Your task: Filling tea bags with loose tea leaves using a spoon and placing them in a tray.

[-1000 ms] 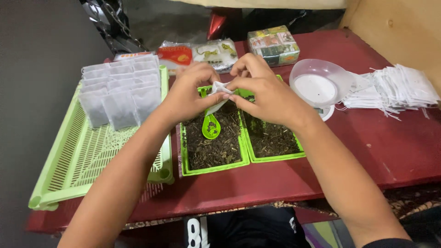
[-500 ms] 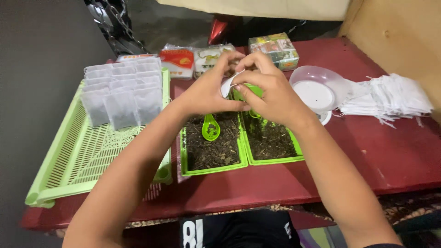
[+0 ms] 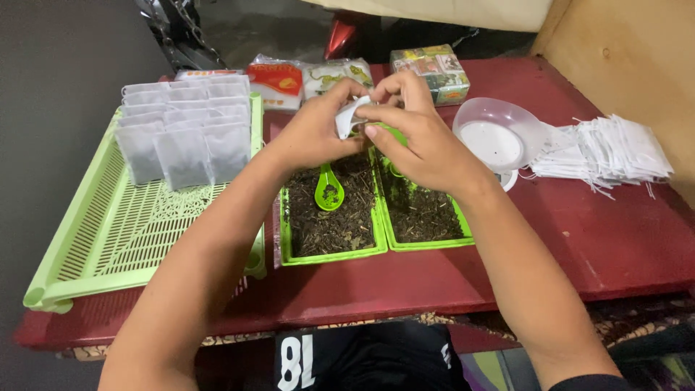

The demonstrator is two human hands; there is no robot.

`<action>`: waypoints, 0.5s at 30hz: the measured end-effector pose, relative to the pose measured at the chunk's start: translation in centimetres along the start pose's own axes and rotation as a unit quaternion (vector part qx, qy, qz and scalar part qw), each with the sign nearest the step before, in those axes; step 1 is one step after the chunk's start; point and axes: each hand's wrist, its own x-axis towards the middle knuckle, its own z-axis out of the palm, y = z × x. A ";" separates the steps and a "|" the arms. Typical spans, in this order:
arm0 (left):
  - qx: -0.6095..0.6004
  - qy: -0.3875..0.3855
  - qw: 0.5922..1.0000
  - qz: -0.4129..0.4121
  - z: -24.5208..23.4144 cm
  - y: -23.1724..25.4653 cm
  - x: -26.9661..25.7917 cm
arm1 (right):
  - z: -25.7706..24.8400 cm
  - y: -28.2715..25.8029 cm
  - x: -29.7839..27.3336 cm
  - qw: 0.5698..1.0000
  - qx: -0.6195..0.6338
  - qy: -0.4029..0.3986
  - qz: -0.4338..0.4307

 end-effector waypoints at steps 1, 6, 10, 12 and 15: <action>0.001 0.002 1.000 0.000 0.0 0.0 -0.1 | 0.1 0.1 -0.1 1.000 0.000 -0.001 -0.002; 0.161 -0.008 0.987 0.003 0.2 -0.5 -0.2 | -0.4 -1.4 0.2 0.995 -0.054 -0.066 0.052; 0.151 -0.021 0.988 -0.002 -0.1 0.1 -0.3 | -0.5 -1.8 0.3 0.991 -0.030 -0.096 0.084; 0.165 -0.006 0.986 0.014 0.1 -0.5 -0.3 | -0.3 -1.5 0.2 0.992 -0.033 -0.105 0.066; 0.176 -0.013 0.984 0.031 0.1 -0.7 -0.3 | -0.2 -1.2 0.1 0.991 -0.021 -0.114 0.067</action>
